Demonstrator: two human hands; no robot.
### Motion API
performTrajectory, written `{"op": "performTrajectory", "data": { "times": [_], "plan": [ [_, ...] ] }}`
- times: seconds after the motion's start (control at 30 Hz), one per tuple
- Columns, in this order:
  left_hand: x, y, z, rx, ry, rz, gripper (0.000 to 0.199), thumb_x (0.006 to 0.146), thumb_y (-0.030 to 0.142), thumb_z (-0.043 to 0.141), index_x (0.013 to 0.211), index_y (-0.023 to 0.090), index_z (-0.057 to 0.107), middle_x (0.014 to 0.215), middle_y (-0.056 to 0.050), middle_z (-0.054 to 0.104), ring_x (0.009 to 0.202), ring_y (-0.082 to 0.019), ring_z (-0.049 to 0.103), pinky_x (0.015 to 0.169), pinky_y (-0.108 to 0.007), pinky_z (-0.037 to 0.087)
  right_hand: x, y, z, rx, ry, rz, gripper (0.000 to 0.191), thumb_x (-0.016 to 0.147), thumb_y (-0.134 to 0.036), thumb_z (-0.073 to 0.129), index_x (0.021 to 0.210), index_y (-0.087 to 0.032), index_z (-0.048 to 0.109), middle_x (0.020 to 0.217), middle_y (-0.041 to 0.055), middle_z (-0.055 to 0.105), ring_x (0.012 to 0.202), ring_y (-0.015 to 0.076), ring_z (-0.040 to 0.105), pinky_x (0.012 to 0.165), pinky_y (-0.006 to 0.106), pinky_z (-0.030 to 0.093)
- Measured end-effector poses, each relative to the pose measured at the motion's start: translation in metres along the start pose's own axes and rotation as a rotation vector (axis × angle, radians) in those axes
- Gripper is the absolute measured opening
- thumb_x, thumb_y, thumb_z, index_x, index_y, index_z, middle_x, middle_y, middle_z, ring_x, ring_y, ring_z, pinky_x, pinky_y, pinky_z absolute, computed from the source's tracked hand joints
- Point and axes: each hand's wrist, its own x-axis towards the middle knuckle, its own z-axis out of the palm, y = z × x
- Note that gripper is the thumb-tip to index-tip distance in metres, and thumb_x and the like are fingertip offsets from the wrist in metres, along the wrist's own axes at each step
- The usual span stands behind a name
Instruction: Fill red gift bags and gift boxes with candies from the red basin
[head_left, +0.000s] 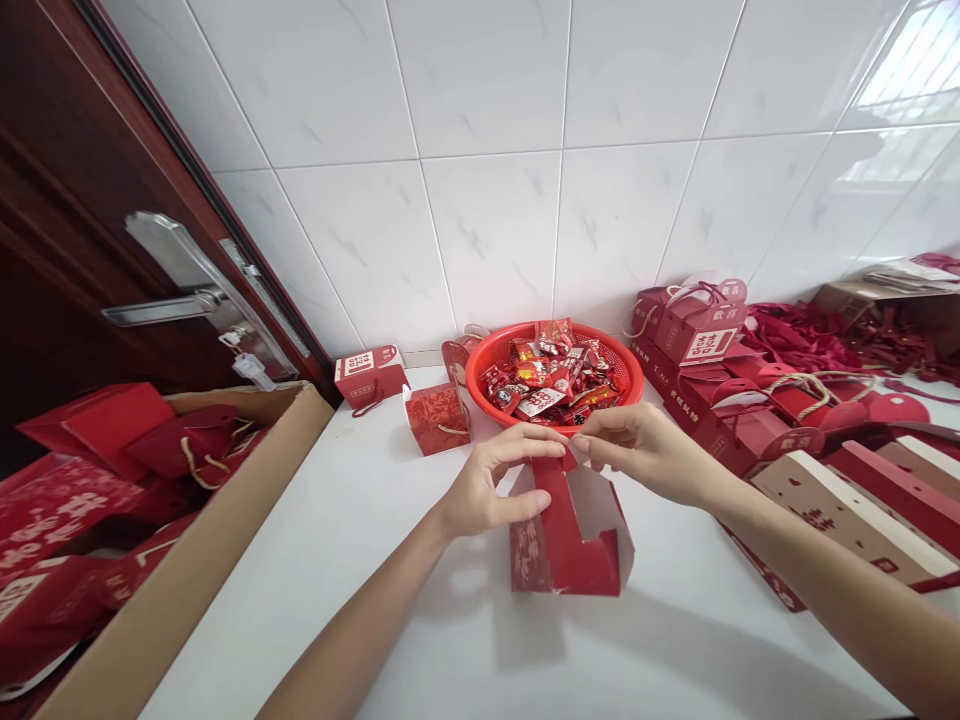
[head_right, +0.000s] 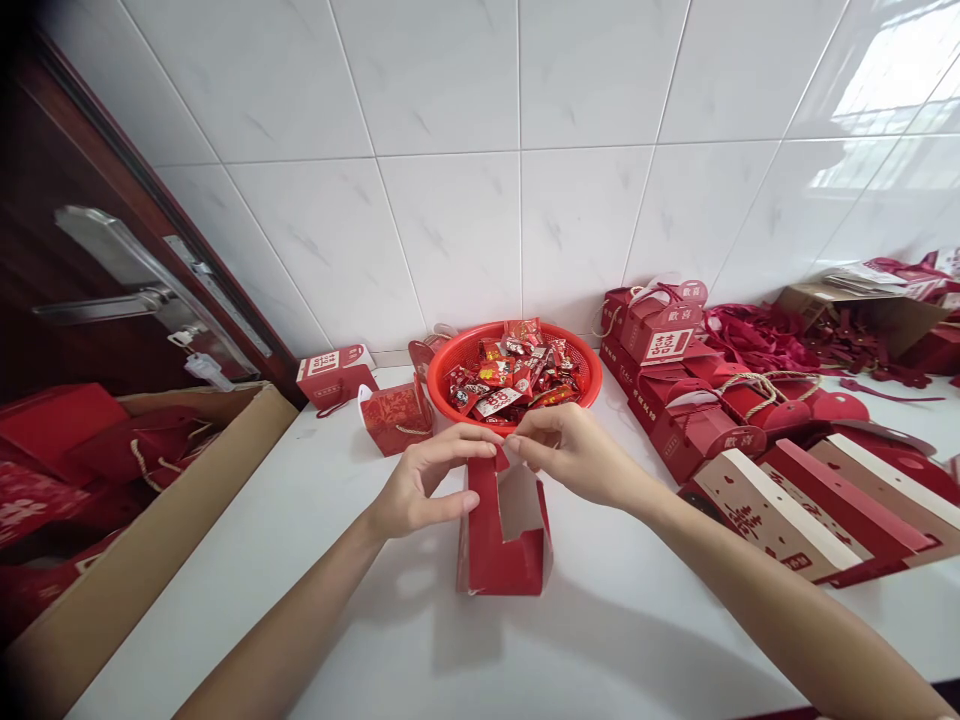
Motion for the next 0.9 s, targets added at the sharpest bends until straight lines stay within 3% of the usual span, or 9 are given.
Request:
{"op": "performTrajectory", "data": {
  "times": [0.13, 0.37, 0.53, 0.67, 0.73, 0.83, 0.9],
  "plan": [
    [0.002, 0.010, -0.001, 0.137, -0.026, 0.005, 0.040, 0.084, 0.020, 0.071, 0.123, 0.029, 0.073, 0.137, -0.009, 0.063, 0.127, -0.029, 0.059, 0.110, -0.046, 0.048, 0.001, -0.004, -0.001, -0.064, 0.075, -0.030, 0.040, 0.093, -0.048, 0.056, 0.068, -0.018, 0.064, 0.066, 0.0027, 0.064, 0.061, 0.0159, 0.063, 0.059, 0.027, 0.048],
    [0.003, 0.015, 0.009, 0.366, 0.028, -0.162, 0.024, 0.087, 0.028, 0.070, 0.110, 0.023, 0.076, 0.132, -0.011, 0.063, 0.123, -0.027, 0.061, 0.108, -0.042, 0.050, 0.003, 0.000, 0.008, -0.172, 0.113, -0.050, 0.033, 0.093, -0.042, 0.056, 0.076, -0.018, 0.070, 0.068, 0.0019, 0.068, 0.061, 0.0148, 0.059, 0.057, 0.026, 0.045],
    [0.005, 0.011, 0.011, 0.398, 0.053, -0.197, 0.028, 0.088, 0.019, 0.064, 0.113, 0.023, 0.076, 0.130, -0.010, 0.065, 0.122, -0.027, 0.062, 0.108, -0.042, 0.049, 0.004, 0.000, 0.014, -0.250, 0.148, -0.097, 0.024, 0.094, -0.037, 0.059, 0.086, -0.019, 0.072, 0.080, 0.0033, 0.074, 0.069, 0.0161, 0.063, 0.065, 0.028, 0.048],
    [0.005, 0.015, 0.007, 0.393, 0.034, -0.225, 0.030, 0.091, 0.025, 0.062, 0.118, 0.025, 0.075, 0.132, -0.010, 0.063, 0.124, -0.028, 0.061, 0.110, -0.044, 0.048, 0.000, -0.003, 0.019, -0.348, 0.155, -0.158, 0.024, 0.094, -0.042, 0.061, 0.091, -0.020, 0.071, 0.084, 0.0058, 0.072, 0.075, 0.0192, 0.065, 0.068, 0.031, 0.050],
    [0.004, 0.021, 0.002, 0.404, -0.058, -0.240, 0.039, 0.088, 0.033, 0.068, 0.126, 0.025, 0.071, 0.142, -0.010, 0.058, 0.131, -0.030, 0.055, 0.113, -0.046, 0.045, -0.006, -0.004, 0.022, -0.389, 0.142, -0.228, 0.027, 0.094, -0.044, 0.063, 0.106, -0.022, 0.071, 0.100, 0.0095, 0.072, 0.089, 0.0232, 0.067, 0.078, 0.035, 0.054],
    [0.000, 0.032, -0.006, 0.442, -0.210, -0.274, 0.073, 0.074, 0.043, 0.083, 0.141, 0.027, 0.060, 0.157, -0.010, 0.043, 0.144, -0.037, 0.041, 0.117, -0.051, 0.040, -0.017, -0.004, 0.028, -0.448, 0.094, -0.359, 0.049, 0.090, -0.048, 0.068, 0.132, -0.024, 0.061, 0.131, 0.0149, 0.063, 0.116, 0.0296, 0.063, 0.096, 0.044, 0.054],
    [-0.003, 0.038, -0.006, 0.472, -0.241, -0.291, 0.089, 0.064, 0.047, 0.089, 0.145, 0.030, 0.055, 0.162, -0.010, 0.037, 0.146, -0.040, 0.037, 0.116, -0.053, 0.040, -0.025, -0.004, 0.031, -0.492, 0.059, -0.409, 0.054, 0.089, -0.048, 0.069, 0.136, -0.024, 0.058, 0.143, 0.0162, 0.055, 0.128, 0.0318, 0.057, 0.101, 0.046, 0.052]
  ]
}}
